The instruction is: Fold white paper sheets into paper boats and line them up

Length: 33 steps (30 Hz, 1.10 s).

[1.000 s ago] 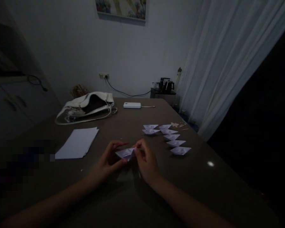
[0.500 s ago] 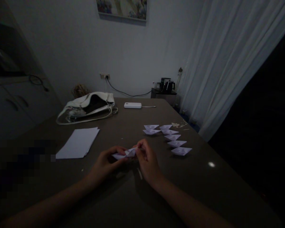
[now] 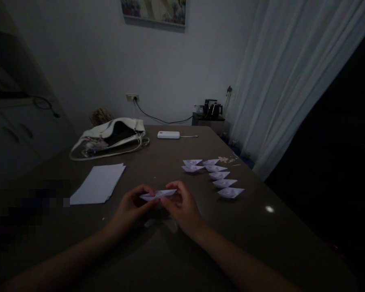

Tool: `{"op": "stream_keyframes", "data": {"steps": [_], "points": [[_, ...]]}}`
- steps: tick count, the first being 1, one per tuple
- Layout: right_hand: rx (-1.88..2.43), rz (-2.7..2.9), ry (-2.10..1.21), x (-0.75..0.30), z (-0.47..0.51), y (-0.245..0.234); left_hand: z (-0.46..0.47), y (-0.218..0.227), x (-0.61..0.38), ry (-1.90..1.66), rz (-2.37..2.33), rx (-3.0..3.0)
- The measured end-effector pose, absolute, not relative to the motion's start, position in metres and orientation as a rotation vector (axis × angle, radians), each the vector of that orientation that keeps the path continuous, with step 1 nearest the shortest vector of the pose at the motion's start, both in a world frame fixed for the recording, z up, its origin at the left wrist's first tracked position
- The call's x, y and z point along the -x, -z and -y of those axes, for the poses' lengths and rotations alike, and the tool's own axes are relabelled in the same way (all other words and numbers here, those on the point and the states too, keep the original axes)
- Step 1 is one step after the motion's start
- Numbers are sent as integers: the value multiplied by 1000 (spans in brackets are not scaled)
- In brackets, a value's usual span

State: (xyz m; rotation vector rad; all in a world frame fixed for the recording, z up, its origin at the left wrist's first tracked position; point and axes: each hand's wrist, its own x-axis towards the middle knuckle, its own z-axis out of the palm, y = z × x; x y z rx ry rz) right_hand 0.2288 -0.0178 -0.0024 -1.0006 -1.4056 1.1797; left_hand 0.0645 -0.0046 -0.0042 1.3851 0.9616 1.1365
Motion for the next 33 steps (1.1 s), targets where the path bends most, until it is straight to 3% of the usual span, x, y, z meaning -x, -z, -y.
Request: {"op": "stream_keyframes", "data": {"steps": [33], "points": [[1131, 1414, -1221, -228, 14, 9, 7, -1, -66, -1113, -1060, -1272]]}}
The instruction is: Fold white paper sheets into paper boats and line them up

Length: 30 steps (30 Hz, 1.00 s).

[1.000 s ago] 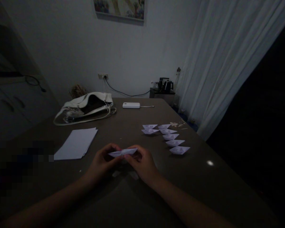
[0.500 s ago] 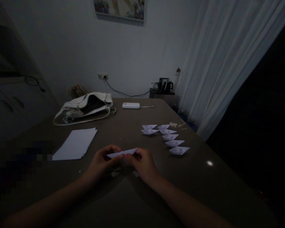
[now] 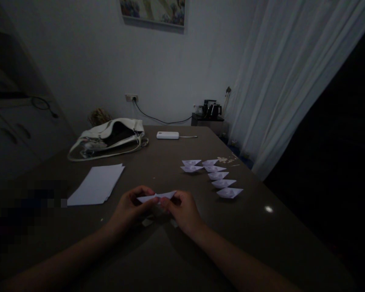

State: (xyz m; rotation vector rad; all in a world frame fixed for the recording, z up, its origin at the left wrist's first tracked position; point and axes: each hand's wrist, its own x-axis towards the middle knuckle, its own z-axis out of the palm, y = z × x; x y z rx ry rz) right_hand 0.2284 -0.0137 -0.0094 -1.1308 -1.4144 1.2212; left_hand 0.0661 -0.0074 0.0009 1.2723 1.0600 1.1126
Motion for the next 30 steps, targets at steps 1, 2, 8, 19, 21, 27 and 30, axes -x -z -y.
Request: {"op": "stream_keyframes", "data": {"steps": [1, 2, 8, 19, 21, 27, 30], "points": [[1128, 1421, -1215, -229, 13, 10, 7, -1, -66, -1112, -1063, -1277], [1125, 1430, -1210, -229, 13, 11, 7, -1, -66, -1109, -1065, -1283], [1148, 1445, -1199, -233, 12, 7, 7, -1, -65, -1005, -1063, -1361], [1125, 1355, -1194, -230, 14, 3, 9, -2, -65, -1024, -1047, -1391], [1134, 1363, -1154, -230, 13, 3, 10, -2, -65, -1013, -1043, -1387], [1121, 1418, -1215, -229, 15, 4, 7, 0, -63, -1005, -1008, -1402], [1077, 1495, -1257, -228, 16, 4, 7, 1, -63, -982, -980, -1409]]}}
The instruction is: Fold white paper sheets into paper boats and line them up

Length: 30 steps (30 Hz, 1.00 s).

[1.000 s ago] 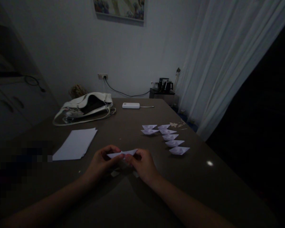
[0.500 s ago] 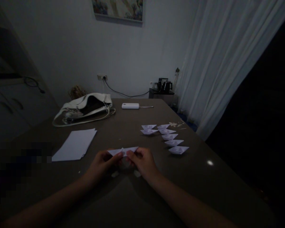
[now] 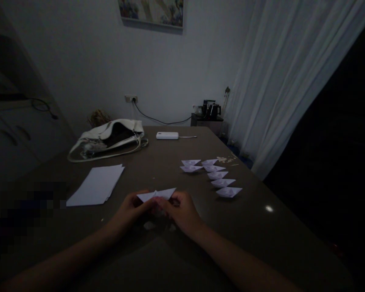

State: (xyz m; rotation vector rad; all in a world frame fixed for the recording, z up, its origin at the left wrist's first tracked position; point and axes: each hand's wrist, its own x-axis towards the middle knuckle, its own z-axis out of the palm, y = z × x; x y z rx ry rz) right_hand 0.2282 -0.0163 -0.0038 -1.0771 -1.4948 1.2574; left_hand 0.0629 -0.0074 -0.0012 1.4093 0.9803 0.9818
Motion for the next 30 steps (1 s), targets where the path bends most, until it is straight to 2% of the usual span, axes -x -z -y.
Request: {"op": "stream_keyframes", "data": {"steps": [5, 30], "points": [[1011, 1497, -1324, -229, 18, 0, 10, 3, -63, -966, -884, -1333], [1113, 1383, -1117, -233, 10, 3, 13, 1, -64, -867, -877, -1403]]}}
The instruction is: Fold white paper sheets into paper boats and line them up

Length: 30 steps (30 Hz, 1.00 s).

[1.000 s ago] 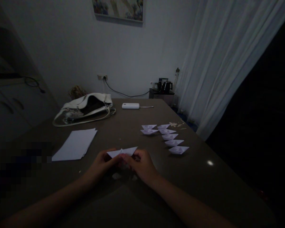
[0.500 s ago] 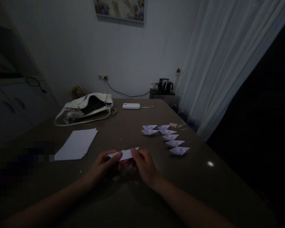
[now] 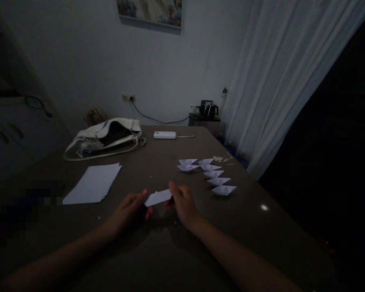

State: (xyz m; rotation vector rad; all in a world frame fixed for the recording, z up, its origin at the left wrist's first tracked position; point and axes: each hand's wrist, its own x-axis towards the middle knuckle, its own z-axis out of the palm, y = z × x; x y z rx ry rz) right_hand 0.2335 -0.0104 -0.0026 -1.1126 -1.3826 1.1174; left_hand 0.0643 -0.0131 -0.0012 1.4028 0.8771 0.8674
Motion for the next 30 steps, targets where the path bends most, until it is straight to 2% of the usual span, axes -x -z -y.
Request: {"op": "stream_keyframes", "data": {"steps": [10, 17, 19, 25, 30], "points": [[1050, 1629, -948, -245, -10, 8, 2, 3, -65, -866, -981, -1547], [914, 1938, -1026, -257, -13, 6, -2, 5, -55, -844, -1083, -1954], [910, 2036, -952, -259, -13, 9, -5, 7, -50, -825, -1122, -2146], [951, 2121, -587, -257, -17, 19, -13, 12, -45, -799, -1161, -2205], [1012, 2133, -463, -256, -26, 21, -20, 13, -43, -793, -1178, -2216]]}}
